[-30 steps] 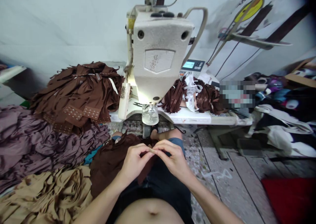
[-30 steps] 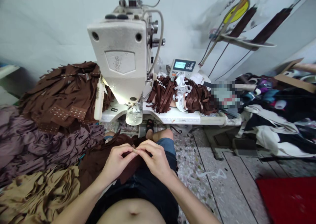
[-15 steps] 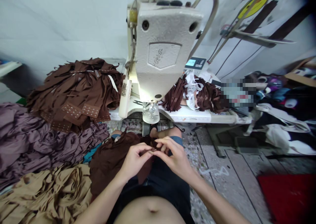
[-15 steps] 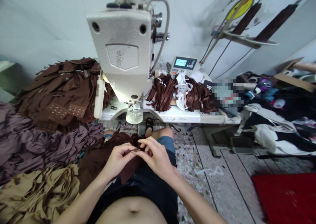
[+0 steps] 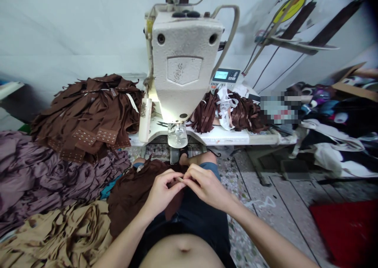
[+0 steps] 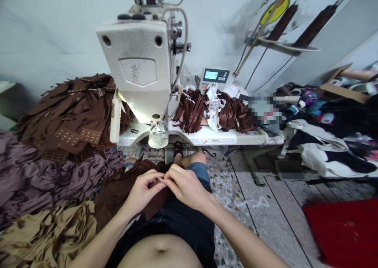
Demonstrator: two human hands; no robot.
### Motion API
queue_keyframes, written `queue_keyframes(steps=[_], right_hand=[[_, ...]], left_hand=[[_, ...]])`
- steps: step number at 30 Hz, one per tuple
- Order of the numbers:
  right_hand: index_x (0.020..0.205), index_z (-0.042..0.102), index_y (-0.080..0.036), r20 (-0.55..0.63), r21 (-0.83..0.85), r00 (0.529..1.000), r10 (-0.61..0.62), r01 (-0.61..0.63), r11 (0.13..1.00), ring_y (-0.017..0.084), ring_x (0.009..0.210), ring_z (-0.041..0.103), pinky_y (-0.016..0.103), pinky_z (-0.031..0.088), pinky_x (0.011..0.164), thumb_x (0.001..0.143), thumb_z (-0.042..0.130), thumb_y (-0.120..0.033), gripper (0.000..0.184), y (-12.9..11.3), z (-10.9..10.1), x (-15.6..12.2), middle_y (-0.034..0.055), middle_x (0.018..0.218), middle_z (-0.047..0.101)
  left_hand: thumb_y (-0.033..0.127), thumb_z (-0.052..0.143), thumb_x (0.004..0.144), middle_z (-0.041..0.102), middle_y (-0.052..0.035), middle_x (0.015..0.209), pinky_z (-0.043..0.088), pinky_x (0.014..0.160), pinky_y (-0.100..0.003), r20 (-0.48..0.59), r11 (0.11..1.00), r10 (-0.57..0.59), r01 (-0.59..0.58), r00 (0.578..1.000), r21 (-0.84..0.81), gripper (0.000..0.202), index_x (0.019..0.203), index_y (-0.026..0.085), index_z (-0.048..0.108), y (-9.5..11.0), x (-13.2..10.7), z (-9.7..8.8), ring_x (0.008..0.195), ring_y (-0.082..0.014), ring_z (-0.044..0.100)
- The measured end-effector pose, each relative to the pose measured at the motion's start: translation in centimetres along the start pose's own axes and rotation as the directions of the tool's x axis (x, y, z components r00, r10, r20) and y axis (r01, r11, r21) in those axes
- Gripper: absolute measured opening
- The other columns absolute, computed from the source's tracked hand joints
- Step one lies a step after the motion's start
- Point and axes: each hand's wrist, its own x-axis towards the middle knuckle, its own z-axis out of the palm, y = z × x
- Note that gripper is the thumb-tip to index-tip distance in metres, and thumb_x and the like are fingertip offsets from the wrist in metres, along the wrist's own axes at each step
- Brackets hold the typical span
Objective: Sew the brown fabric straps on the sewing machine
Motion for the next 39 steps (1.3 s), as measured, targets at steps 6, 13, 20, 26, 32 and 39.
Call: queue_keyframes(steps=[6, 13, 20, 26, 32, 39], right_hand=[[0.090, 0.070, -0.020, 0.069, 0.149, 0.993, 0.092, -0.101, 0.984, 0.015, 0.069, 0.057, 0.026, 0.040, 0.062, 0.106, 0.067, -0.031, 0.019, -0.1, -0.7, 0.2, 0.0013, 0.082, 0.062], [0.084, 0.067, -0.019, 0.148, 0.179, 0.982, 0.116, -0.142, 0.973, 0.013, 0.065, 0.051, 0.026, 0.036, 0.061, 0.105, 0.067, -0.029, 0.024, -0.8, -2.0, 1.6, -0.0019, 0.076, 0.058], [0.082, 0.063, -0.020, -0.095, 0.129, 0.991, 0.096, -0.083, 0.988, 0.015, 0.071, 0.058, 0.027, 0.040, 0.067, 0.108, 0.064, -0.033, 0.029, -2.8, -3.6, 4.8, -0.0006, 0.079, 0.064], [0.075, 0.063, -0.021, -0.226, -0.007, 0.967, 0.115, -0.120, 0.993, 0.017, 0.070, 0.059, 0.029, 0.041, 0.065, 0.104, 0.067, -0.031, 0.031, -2.3, -4.7, 8.9, 0.0001, 0.074, 0.064], [0.073, 0.072, -0.021, -0.279, 0.297, 0.923, 0.266, -0.180, 0.938, 0.016, 0.062, 0.058, 0.028, 0.044, 0.059, 0.093, 0.078, -0.037, 0.026, 0.0, -3.7, 10.3, 0.0002, 0.069, 0.068], [0.079, 0.069, -0.020, -0.234, 0.726, 0.838, 0.492, -0.186, 0.662, 0.016, 0.063, 0.060, 0.028, 0.046, 0.061, 0.071, 0.097, -0.052, 0.043, 1.3, -2.4, 10.5, -0.0011, 0.073, 0.069]], left_hand=[[0.042, 0.079, 0.093, 0.067, -0.0023, 0.080, 0.046, 0.076, -0.027, 0.142, 0.995, -0.039, 0.052, 0.989, -0.086, 0.027, 0.081, 0.018, 0.084, -0.1, 0.1, -0.4, 0.078, -0.0171, 0.062], [0.043, 0.078, 0.094, 0.063, -0.0010, 0.079, 0.044, 0.075, -0.026, 0.162, 0.992, -0.064, 0.080, 0.985, -0.098, 0.029, 0.082, 0.017, 0.082, 1.3, 0.5, -0.6, 0.077, -0.0152, 0.058], [0.028, 0.067, 0.104, 0.073, -0.0032, 0.092, 0.055, 0.077, -0.025, -0.067, 0.952, 0.236, -0.217, 0.970, 0.215, 0.016, 0.103, 0.020, 0.081, 4.7, 1.0, -2.3, 0.084, -0.0165, 0.070], [0.010, 0.070, 0.100, 0.076, -0.0105, 0.118, 0.060, 0.098, -0.036, 0.008, 0.353, 0.780, -0.452, 0.625, 0.819, 0.035, 0.134, 0.018, 0.072, 6.7, 2.9, -3.8, 0.109, -0.0243, 0.071], [0.018, 0.065, 0.105, 0.078, -0.0136, 0.130, 0.063, 0.098, -0.040, 0.318, 0.047, 0.742, -0.519, 0.591, 0.853, 0.034, 0.137, 0.007, 0.068, 7.0, 4.7, -3.8, 0.117, -0.0284, 0.071], [0.017, 0.071, 0.101, 0.078, -0.0169, 0.123, 0.066, 0.096, -0.044, 0.163, 0.140, 0.772, -0.414, 0.615, 0.899, 0.037, 0.137, 0.007, 0.068, 6.1, 4.6, -1.6, 0.114, -0.0313, 0.073]])
